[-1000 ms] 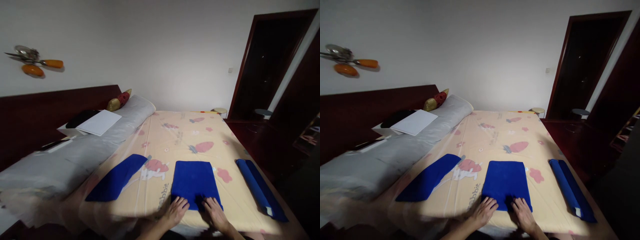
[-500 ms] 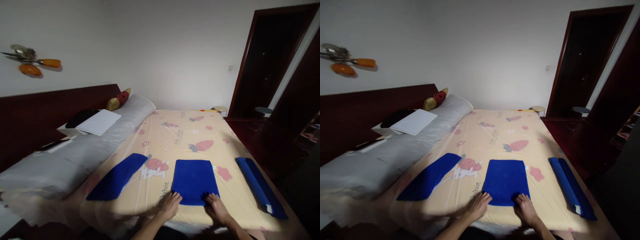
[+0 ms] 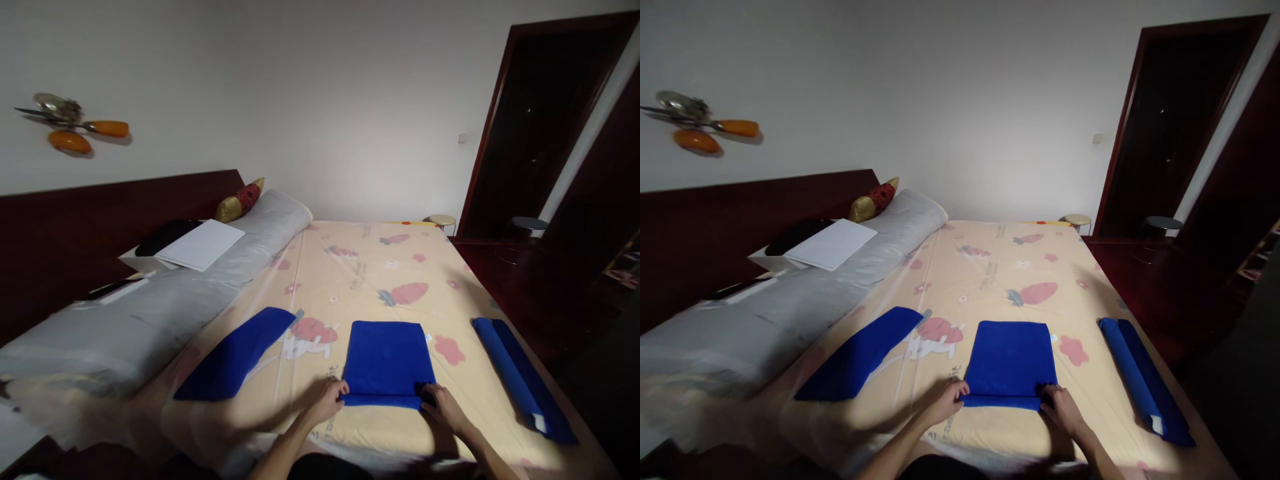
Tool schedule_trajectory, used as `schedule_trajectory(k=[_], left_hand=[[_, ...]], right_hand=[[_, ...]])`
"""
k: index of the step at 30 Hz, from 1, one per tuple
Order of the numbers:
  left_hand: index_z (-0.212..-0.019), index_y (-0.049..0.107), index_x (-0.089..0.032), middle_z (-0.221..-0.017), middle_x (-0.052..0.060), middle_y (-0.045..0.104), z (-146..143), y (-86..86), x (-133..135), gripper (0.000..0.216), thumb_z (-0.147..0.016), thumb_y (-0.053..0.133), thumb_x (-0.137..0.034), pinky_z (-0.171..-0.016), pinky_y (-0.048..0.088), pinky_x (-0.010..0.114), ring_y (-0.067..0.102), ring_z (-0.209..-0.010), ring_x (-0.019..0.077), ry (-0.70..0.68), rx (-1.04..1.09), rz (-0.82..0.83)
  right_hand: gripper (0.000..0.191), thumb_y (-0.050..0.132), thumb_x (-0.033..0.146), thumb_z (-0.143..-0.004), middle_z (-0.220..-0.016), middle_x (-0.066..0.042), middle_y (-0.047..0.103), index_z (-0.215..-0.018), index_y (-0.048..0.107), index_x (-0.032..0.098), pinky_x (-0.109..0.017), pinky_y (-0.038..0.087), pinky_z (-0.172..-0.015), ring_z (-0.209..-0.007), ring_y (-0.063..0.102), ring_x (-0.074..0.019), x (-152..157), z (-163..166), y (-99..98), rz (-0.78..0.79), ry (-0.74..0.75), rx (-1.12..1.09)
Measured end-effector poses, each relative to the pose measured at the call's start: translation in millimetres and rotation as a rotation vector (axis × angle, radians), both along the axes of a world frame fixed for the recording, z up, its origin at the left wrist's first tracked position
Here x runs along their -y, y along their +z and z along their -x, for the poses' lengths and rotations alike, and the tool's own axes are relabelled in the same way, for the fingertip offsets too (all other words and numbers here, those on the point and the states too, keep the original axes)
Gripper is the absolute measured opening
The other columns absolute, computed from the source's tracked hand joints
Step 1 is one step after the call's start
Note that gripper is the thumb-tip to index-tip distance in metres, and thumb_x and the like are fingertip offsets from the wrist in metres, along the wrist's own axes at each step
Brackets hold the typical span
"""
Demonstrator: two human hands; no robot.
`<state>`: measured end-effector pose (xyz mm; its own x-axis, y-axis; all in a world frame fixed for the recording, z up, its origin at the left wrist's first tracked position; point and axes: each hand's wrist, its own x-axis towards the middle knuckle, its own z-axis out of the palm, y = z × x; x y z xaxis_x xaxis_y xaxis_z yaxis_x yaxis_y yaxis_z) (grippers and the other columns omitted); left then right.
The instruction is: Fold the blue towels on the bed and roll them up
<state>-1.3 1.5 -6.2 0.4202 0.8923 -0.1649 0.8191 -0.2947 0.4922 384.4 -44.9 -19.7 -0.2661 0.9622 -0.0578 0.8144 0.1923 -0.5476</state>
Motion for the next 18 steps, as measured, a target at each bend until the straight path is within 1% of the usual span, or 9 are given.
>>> schedule_trajectory(k=[3,6,8,9,11,12,14,16,18], left_hand=[[-0.097,0.060,-0.021,-0.094,-0.001,0.064,6,-0.5,-6,0.033,-0.067,0.052,-0.008,-0.075,0.047,0.025,0.059,-0.085,0.0140,-0.004,0.005,0.082],[-0.091,0.062,-0.021,-0.085,-0.003,0.065,10,1.5,-9,0.027,-0.065,0.058,-0.014,-0.066,0.047,0.023,0.060,-0.077,0.0142,-0.053,-0.020,0.166],[-0.086,0.064,-0.022,-0.080,-0.005,0.066,10,3.2,-9,0.024,-0.063,0.062,-0.017,-0.063,0.047,0.024,0.059,-0.073,0.0149,-0.079,-0.054,0.187],[-0.084,0.064,-0.023,-0.079,-0.005,0.066,9,3.9,-8,0.022,-0.063,0.063,-0.017,-0.064,0.047,0.025,0.060,-0.074,0.0155,-0.082,-0.075,0.177],[-0.087,0.065,-0.024,-0.086,-0.003,0.068,2,4.7,-4,0.024,-0.065,0.061,-0.014,-0.076,0.049,0.030,0.061,-0.084,0.0183,-0.054,-0.123,0.109],[-0.092,0.065,-0.024,-0.094,0.000,0.069,-3,4.6,0,0.029,-0.067,0.057,-0.012,-0.085,0.048,0.035,0.061,-0.093,0.0209,-0.029,-0.147,0.059],[-0.111,0.062,-0.022,-0.118,0.008,0.065,-17,2.9,11,0.044,-0.074,0.046,-0.005,-0.102,0.038,0.048,0.053,-0.116,0.0267,0.013,-0.187,-0.046],[-0.128,0.054,-0.020,-0.137,0.012,0.054,-33,-0.9,24,0.057,-0.078,0.034,0.000,-0.110,0.027,0.055,0.042,-0.132,0.0288,0.013,-0.209,-0.116],[-0.138,0.046,-0.024,-0.146,0.008,0.046,-49,-6.4,37,0.066,-0.080,0.029,0.003,-0.114,0.025,0.051,0.037,-0.137,0.0257,-0.082,-0.210,-0.159]], right_hand=[[0.025,0.052,0.035,-0.080,-0.096,-0.004,0.072,-0.097,0.066,0.023,-0.031,0.047,-0.079,-0.090,0.065,-0.0218,-3,-3,3.3,0.050,0.020,-0.008],[0.016,0.055,0.031,-0.077,-0.081,0.001,0.072,-0.085,0.067,0.024,-0.025,0.046,-0.067,-0.077,0.066,-0.0173,-4,-3,8.4,0.099,0.052,0.003],[0.014,0.056,0.029,-0.075,-0.077,0.001,0.072,-0.081,0.068,0.024,-0.025,0.045,-0.065,-0.074,0.066,-0.0172,-4,-1,11.1,0.108,0.053,0.037],[0.015,0.056,0.027,-0.074,-0.077,0.000,0.072,-0.080,0.069,0.024,-0.026,0.045,-0.066,-0.075,0.066,-0.0185,-4,1,12.0,0.100,0.044,0.063],[0.021,0.054,0.023,-0.072,-0.088,-0.005,0.073,-0.087,0.070,0.023,-0.033,0.046,-0.077,-0.086,0.066,-0.0232,-4,8,12.7,0.053,0.017,0.120],[0.027,0.052,0.021,-0.073,-0.097,-0.008,0.072,-0.094,0.069,0.022,-0.037,0.045,-0.084,-0.094,0.064,-0.0260,-3,13,12.4,0.021,0.005,0.144],[0.039,0.048,0.018,-0.076,-0.117,-0.013,0.067,-0.110,0.067,0.020,-0.044,0.040,-0.096,-0.111,0.058,-0.0300,1,25,10.6,-0.039,0.004,0.168],[0.046,0.042,0.019,-0.082,-0.131,-0.012,0.061,-0.124,0.061,0.022,-0.045,0.037,-0.103,-0.121,0.053,-0.0291,8,40,6.9,-0.074,0.030,0.167],[0.049,0.035,0.023,-0.089,-0.139,-0.006,0.055,-0.135,0.052,0.029,-0.042,0.037,-0.107,-0.127,0.050,-0.0245,17,55,1.9,-0.096,0.098,0.134]])
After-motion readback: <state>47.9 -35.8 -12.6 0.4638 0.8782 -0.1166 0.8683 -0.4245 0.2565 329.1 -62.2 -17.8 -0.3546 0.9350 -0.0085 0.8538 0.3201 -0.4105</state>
